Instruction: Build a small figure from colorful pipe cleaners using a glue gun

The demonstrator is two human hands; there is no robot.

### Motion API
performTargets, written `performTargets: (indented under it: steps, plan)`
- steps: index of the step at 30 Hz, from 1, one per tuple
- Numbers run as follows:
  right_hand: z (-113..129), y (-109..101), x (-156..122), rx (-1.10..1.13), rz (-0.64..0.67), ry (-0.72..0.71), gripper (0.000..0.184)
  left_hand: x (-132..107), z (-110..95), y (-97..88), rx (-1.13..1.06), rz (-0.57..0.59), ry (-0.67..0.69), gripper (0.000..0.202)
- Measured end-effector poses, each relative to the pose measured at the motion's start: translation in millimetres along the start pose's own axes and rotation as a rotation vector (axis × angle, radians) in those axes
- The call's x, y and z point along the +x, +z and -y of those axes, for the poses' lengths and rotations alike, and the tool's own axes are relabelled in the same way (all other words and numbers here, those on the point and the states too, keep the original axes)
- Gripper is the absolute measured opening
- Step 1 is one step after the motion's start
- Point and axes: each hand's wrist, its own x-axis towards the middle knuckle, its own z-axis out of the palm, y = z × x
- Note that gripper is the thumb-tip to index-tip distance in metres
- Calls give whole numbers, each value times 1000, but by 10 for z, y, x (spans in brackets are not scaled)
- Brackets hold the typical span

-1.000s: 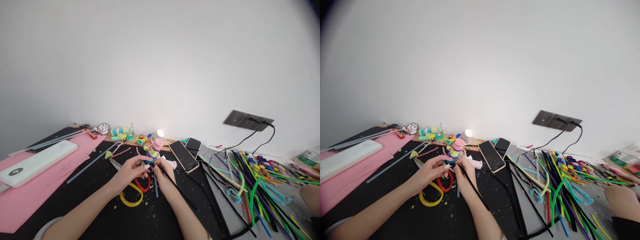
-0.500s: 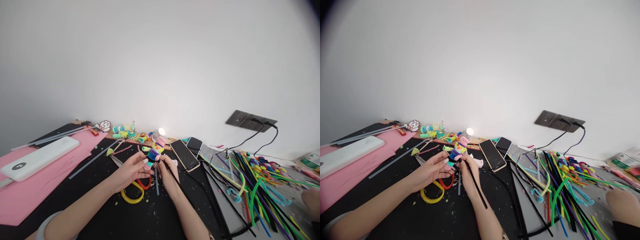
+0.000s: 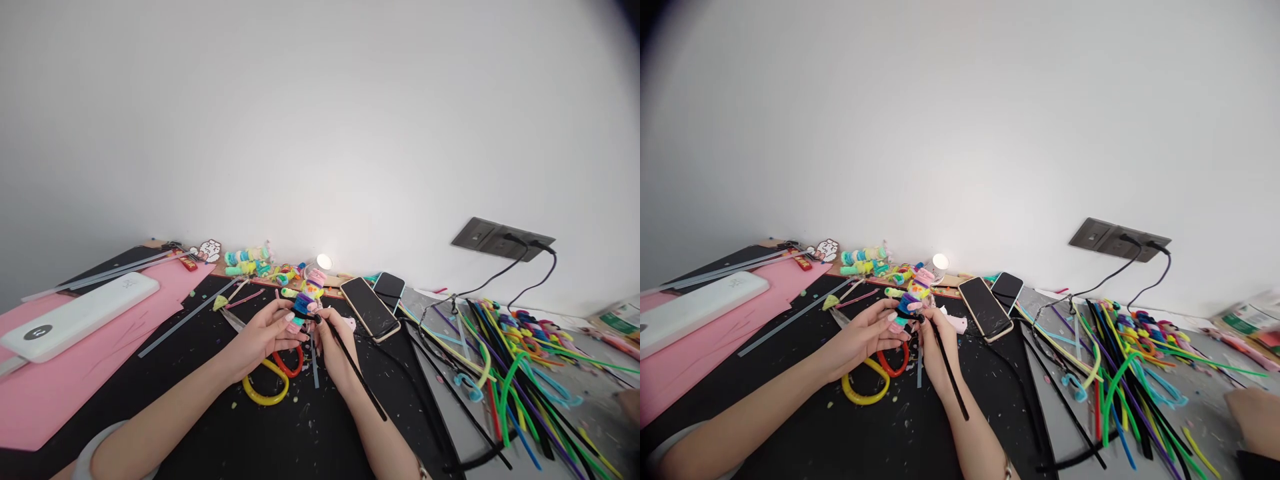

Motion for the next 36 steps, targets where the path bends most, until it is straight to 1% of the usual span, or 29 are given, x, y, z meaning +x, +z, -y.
performTargets:
  steps: [3,7,10,14,18,20,22,24,26,29,33,36]
  plan:
    - [2,-3,12,20,-1,7,30,-10,-13,18,-28,-4,0,32]
    - [2,0,19,29,14,-11,32,-21,-13,15,-96,27,-13,29]
    - [-15,2,15,7,6,-34,33,-26,-15,11,-121,50,-36,32]
    - [-39,8,16,-16,-9,-62,32,-31,-25,25,-41,46,-17,34]
    - [-23,18,9,-8,-25,-77,31,-25,-20,49,96,-25,89,35]
    - [1,22,-3,6,-20,-81,29,-22,-12,58,145,-38,123,34]
    - [26,22,-16,33,1,-65,28,-20,-4,64,173,-40,130,35]
    - [41,24,-22,85,14,-17,24,-18,1,66,177,-44,129,35]
    - [40,29,-19,155,9,40,20,-16,4,65,152,-49,127,35]
    - [8,44,-4,216,7,72,20,-16,4,62,85,-43,122,36]
    - [-65,48,12,168,7,54,20,-25,-2,55,28,-23,87,36]
    - [-91,28,16,105,-4,42,19,-28,-3,43,36,2,53,39]
